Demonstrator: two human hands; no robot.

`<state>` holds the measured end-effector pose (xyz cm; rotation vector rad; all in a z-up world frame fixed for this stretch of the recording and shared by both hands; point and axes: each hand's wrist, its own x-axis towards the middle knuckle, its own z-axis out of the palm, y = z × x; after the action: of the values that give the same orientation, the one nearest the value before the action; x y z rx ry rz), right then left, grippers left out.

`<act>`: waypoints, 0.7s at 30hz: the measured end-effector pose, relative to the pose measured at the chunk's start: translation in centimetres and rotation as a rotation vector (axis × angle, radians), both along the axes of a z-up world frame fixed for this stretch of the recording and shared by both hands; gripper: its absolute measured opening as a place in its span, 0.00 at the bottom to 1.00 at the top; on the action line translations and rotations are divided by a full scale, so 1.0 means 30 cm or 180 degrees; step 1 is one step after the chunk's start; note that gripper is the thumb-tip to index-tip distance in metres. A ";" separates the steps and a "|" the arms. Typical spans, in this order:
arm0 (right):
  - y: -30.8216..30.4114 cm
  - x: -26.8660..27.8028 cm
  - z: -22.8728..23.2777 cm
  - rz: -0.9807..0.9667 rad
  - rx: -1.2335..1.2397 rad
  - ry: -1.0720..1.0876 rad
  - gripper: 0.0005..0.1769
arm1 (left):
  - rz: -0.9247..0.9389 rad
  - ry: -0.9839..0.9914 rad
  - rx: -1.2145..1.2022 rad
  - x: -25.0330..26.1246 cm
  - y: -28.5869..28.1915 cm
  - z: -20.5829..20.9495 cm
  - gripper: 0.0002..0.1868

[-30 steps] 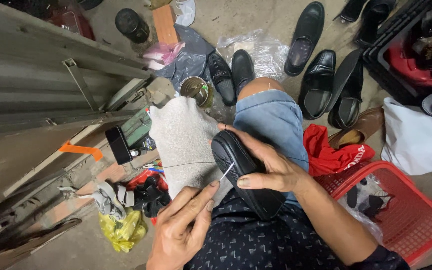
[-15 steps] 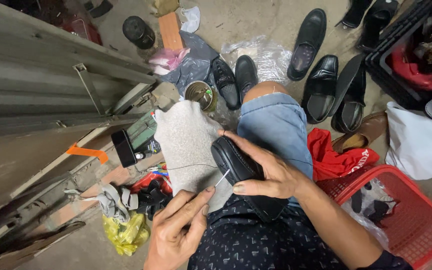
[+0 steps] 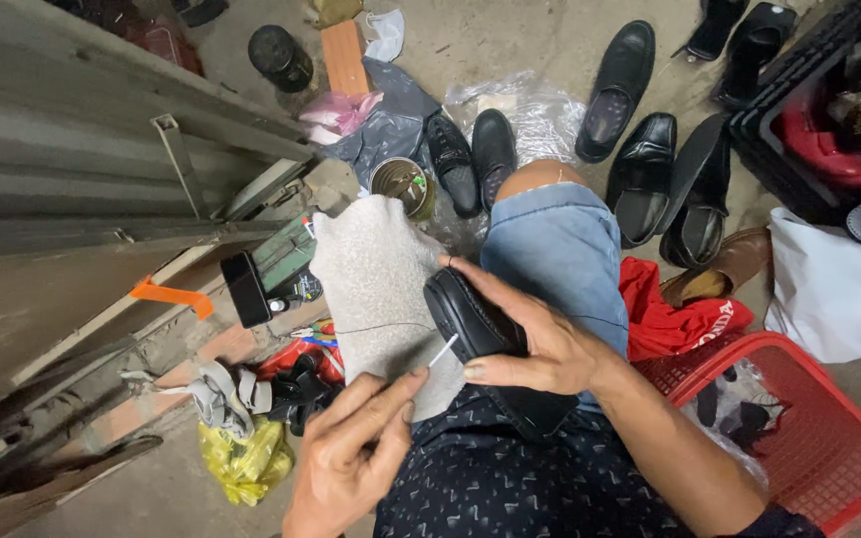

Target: Stitching the sole of a black leather shoe by hand using a needle and thread

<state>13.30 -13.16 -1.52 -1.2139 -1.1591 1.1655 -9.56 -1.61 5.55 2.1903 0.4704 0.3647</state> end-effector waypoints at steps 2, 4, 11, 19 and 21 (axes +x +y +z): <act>0.036 -0.002 0.015 0.0011 -0.0160 -0.0153 0.52 | -0.0028 0.0128 -0.0171 -0.045 0.039 -0.070 0.18; 0.074 -0.017 -0.003 0.0054 -0.0310 -0.0298 0.52 | -0.0022 0.0262 -0.0340 -0.066 0.091 -0.099 0.20; 0.153 -0.031 -0.040 0.0245 -0.1413 -0.0632 0.56 | -0.0470 0.0981 -0.0291 -0.021 0.245 -0.051 0.21; 0.187 0.019 -0.118 0.0048 -0.1331 -0.0097 0.46 | -0.0948 0.1875 -0.0371 0.068 0.347 -0.036 0.24; 0.200 0.016 -0.128 -0.0210 -0.1308 -0.0056 0.44 | -0.1044 0.2078 -0.0254 0.094 0.370 -0.041 0.26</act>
<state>13.79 -7.14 -5.35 -1.5607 -0.9082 1.3873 -6.75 9.50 4.33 2.2259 0.4458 -0.5543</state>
